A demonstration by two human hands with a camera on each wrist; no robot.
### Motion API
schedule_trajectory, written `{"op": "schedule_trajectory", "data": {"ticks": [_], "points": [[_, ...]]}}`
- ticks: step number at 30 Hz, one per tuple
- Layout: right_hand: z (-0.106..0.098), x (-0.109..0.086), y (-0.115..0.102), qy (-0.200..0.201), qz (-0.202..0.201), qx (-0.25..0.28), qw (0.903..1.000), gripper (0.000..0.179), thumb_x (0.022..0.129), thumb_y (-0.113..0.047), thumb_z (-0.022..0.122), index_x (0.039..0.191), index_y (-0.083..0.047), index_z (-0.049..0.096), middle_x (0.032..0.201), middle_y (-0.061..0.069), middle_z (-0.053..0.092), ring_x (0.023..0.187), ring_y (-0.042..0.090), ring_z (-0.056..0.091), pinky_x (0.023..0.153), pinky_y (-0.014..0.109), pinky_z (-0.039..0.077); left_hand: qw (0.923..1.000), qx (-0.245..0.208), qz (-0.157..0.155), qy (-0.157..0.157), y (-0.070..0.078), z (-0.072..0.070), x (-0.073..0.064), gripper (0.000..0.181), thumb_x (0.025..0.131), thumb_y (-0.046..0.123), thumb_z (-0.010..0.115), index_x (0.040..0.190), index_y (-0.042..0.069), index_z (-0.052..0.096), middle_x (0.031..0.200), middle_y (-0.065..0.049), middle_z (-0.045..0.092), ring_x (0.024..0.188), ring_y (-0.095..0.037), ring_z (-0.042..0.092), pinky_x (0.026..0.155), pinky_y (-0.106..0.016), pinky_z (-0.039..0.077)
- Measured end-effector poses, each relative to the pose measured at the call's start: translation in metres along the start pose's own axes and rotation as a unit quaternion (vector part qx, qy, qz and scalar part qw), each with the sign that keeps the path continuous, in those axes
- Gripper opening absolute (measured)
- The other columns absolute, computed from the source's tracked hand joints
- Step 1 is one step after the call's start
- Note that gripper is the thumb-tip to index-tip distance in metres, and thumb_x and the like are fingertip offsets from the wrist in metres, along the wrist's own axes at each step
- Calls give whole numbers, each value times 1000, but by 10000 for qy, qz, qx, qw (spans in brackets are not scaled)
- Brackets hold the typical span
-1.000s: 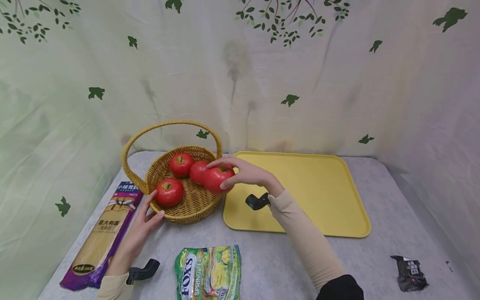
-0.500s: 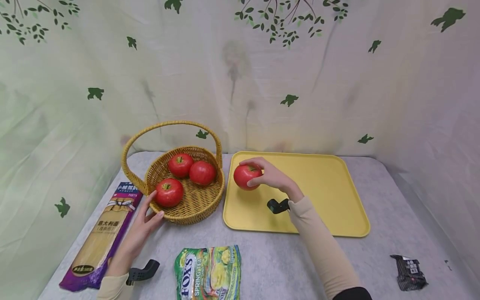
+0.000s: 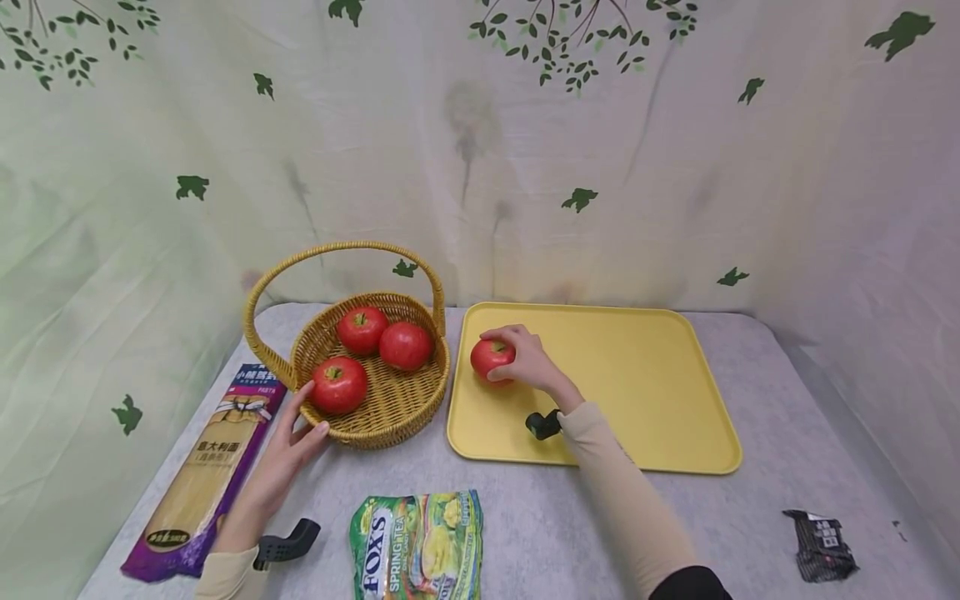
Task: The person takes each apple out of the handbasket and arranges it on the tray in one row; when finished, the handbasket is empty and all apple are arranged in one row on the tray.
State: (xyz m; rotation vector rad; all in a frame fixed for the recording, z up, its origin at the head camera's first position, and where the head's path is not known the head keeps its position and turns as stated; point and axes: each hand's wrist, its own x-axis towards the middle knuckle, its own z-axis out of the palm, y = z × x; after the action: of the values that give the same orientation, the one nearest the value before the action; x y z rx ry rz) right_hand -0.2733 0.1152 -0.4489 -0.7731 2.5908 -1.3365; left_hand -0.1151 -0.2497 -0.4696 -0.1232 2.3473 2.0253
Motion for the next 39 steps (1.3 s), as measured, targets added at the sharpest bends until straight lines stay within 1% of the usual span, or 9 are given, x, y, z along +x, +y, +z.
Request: {"op": "schedule_trajectory", "data": {"ticks": [7,11,16,22,26,28,32,35,39], "points": [[8,3,2,-87,191,-366,9991,59,77,-21,78,132,-14,57,133,17,41,117,39,31,89,51,42,10000,-36,-11,-21,-1,0,0,68,100,16,52,155,26,12,158,-11,-6,137,-51,10,106,-62,21],[6,2,4,-292,143,-195,9993,62,80,-23,77,136,-16,53,136,17,38,119,37,31,93,51,41,10000,-38,-26,-1,-1,0,0,68,100,17,52,155,26,12,158,-11,-6,137,-51,9,106,-62,21],[1,-3,8,-358,211,982,9943,63,85,-15,73,142,-11,46,142,14,37,126,34,35,101,51,35,10000,-44,-21,-16,-1,0,0,68,100,17,52,155,26,12,158,-11,-6,137,-51,9,106,-63,20],[-10,-3,4,114,-233,2129,9767,52,90,-4,61,139,1,44,141,20,43,128,42,35,109,54,22,10000,-46,1,-33,0,0,-1,68,100,17,52,155,27,12,158,-10,-6,137,-51,10,106,-63,20],[-14,-2,-11,146,-495,2581,9647,48,91,1,58,137,2,46,135,21,49,124,38,44,107,47,31,10000,-38,-11,-28,1,0,-1,69,100,17,52,155,27,12,158,-10,-7,137,-51,9,106,-63,20],[-13,0,-22,24,-602,2794,9583,48,90,0,59,136,4,46,133,21,50,120,35,49,103,42,39,10000,-44,-4,-23,0,0,-1,69,100,17,52,155,27,12,158,-11,-6,137,-51,9,105,-63,20],[-2,5,-43,-460,-888,3066,9466,49,90,-2,60,135,10,43,133,28,48,118,46,47,96,37,46,10000,-84,32,-6,-1,0,0,69,100,16,52,155,26,11,158,-11,-6,137,-51,10,106,-63,20],[12,11,-59,-901,-1001,2948,9460,47,91,-1,59,135,9,44,132,31,46,116,47,47,95,37,47,9999,-117,38,-2,0,1,-1,70,100,15,52,155,27,11,158,-11,-6,137,-51,10,106,-63,20],[34,21,-78,-1485,-1093,2622,9472,47,92,-1,59,136,5,44,133,29,45,112,34,54,92,37,48,9999,-133,11,-4,0,0,-1,71,100,16,52,155,29,9,158,-10,-6,137,-50,10,106,-62,20]]}}
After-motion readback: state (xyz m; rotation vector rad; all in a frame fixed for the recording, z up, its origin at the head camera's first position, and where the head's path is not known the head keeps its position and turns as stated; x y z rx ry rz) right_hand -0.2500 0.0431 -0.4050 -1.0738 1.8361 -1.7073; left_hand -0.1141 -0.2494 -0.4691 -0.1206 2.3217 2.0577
